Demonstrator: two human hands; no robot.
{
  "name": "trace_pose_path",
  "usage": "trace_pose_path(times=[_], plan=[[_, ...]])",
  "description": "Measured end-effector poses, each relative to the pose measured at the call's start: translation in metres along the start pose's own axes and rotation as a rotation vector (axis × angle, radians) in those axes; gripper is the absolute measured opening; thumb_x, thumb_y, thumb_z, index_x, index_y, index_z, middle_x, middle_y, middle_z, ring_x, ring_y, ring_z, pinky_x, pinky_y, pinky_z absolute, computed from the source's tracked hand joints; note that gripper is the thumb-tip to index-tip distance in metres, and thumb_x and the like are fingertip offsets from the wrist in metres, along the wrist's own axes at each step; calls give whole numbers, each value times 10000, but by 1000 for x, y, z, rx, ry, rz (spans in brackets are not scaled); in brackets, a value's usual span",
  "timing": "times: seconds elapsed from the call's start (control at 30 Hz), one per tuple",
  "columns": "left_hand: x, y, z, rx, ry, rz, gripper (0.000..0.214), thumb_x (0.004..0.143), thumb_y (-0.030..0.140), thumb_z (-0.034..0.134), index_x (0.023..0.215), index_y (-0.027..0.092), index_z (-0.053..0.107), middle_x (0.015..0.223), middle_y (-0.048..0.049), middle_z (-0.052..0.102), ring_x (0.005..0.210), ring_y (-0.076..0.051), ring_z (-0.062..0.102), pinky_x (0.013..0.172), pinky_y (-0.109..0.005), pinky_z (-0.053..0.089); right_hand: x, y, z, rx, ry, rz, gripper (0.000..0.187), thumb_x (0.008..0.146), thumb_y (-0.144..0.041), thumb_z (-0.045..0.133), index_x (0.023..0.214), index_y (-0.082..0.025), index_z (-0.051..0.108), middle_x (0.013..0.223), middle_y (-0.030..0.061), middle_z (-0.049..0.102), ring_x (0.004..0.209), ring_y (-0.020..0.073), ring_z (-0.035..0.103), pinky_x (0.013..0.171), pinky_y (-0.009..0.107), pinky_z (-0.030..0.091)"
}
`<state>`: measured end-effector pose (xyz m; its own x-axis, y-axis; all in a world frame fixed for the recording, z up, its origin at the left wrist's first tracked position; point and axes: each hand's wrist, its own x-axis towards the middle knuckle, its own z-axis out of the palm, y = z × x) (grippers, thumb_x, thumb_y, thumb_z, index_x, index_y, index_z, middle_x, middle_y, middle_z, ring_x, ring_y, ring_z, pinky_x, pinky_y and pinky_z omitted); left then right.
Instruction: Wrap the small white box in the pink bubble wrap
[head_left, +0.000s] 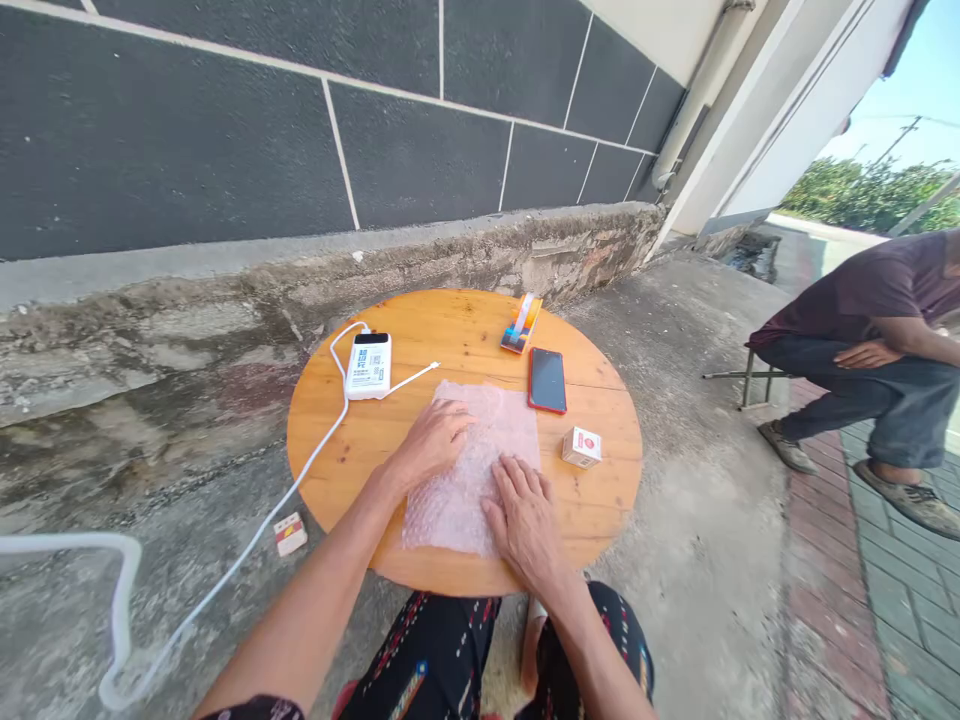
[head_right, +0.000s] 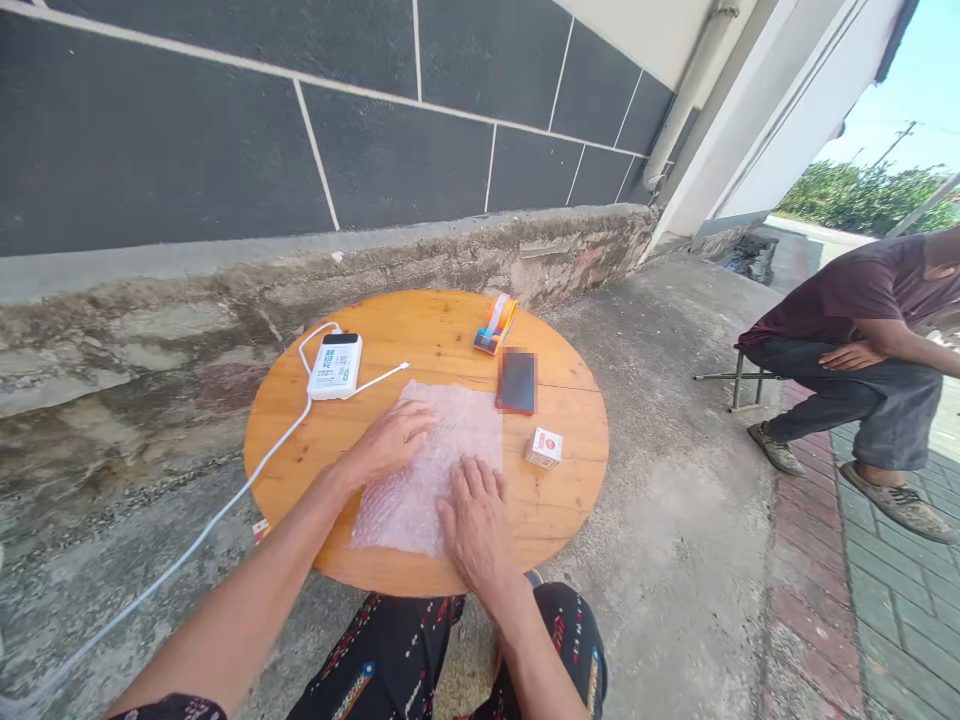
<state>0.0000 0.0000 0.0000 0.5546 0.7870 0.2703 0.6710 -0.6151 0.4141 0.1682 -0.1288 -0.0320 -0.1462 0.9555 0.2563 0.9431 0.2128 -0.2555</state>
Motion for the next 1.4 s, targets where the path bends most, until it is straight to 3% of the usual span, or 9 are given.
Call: trace_pose_path(times=[0.17, 0.27, 0.37, 0.5, 0.7, 0.93, 1.1, 1.27, 1.4], plan=[[21, -14, -17, 82, 93, -329, 344, 772, 142, 442, 1058, 173, 630, 1138, -103, 642, 1121, -249, 536, 986, -376, 395, -1, 2, 3, 22, 38, 4, 433, 901, -307, 473, 1316, -186, 496, 1415, 88, 466, 1306, 280, 381, 1065, 473, 284], [41, -22, -16, 84, 96, -495, 244, 742, 228, 510, 948, 162, 623, 961, -124, 672, 993, -276, 596, 815, -348, 453, -1, 3, 4, 39, 50, 9, 434, 894, -305, 485, 1311, -184, 502, 1407, 87, 475, 1299, 281, 389, 1063, 475, 293], [56, -25, -9, 33, 41, -598, 128, 659, 253, 590, 759, 174, 599, 712, -55, 638, 798, -238, 618, 653, -279, 425, -1, 3, 3, 56, 61, 6, 426, 896, -304, 481, 1304, -184, 509, 1402, 88, 481, 1293, 283, 396, 1061, 477, 301], [60, -21, -7, -102, -15, -580, 92, 624, 231, 584, 595, 182, 512, 524, 33, 475, 599, -153, 523, 523, -230, 325, -2, 5, 3, 75, 70, -3, 427, 894, -300, 481, 1306, -193, 508, 1395, 93, 487, 1289, 282, 407, 1055, 484, 313], [57, -12, -18, -337, -86, -485, 220, 675, 384, 585, 736, 176, 542, 595, 50, 488, 544, -104, 444, 484, -211, 310, -2, 7, 3, 107, 75, 0, 424, 884, -307, 497, 1294, -206, 522, 1392, 88, 492, 1285, 288, 413, 1061, 489, 310], [96, -9, -15, -421, -252, -514, 369, 599, 515, 672, 643, 167, 558, 506, 51, 445, 489, -96, 422, 444, -204, 286, -4, 5, 0, 129, 85, 20, 424, 883, -301, 500, 1297, -215, 515, 1399, 75, 486, 1296, 280, 405, 1075, 480, 303], [116, -14, -13, -405, -310, -528, 429, 549, 505, 718, 480, 172, 456, 432, 64, 363, 416, -70, 323, 416, -229, 200, -4, 5, 0, 132, 78, 26, 426, 884, -301, 497, 1302, -216, 511, 1404, 77, 481, 1303, 279, 400, 1079, 481, 298], [123, -19, -10, -449, -330, -510, 321, 577, 410, 690, 497, 167, 496, 446, 53, 418, 428, -82, 370, 423, -228, 247, -4, 6, 0, 149, 67, 31, 426, 883, -304, 503, 1300, -217, 509, 1414, 70, 469, 1310, 272, 387, 1086, 474, 289], [125, -22, -7, -504, -320, -460, 194, 597, 343, 647, 632, 160, 596, 529, 30, 543, 490, -112, 477, 455, -216, 346, -4, 7, -2, 168, 48, 40, 427, 889, -300, 500, 1307, -212, 495, 1426, 56, 456, 1327, 254, 361, 1104, 456, 265]])
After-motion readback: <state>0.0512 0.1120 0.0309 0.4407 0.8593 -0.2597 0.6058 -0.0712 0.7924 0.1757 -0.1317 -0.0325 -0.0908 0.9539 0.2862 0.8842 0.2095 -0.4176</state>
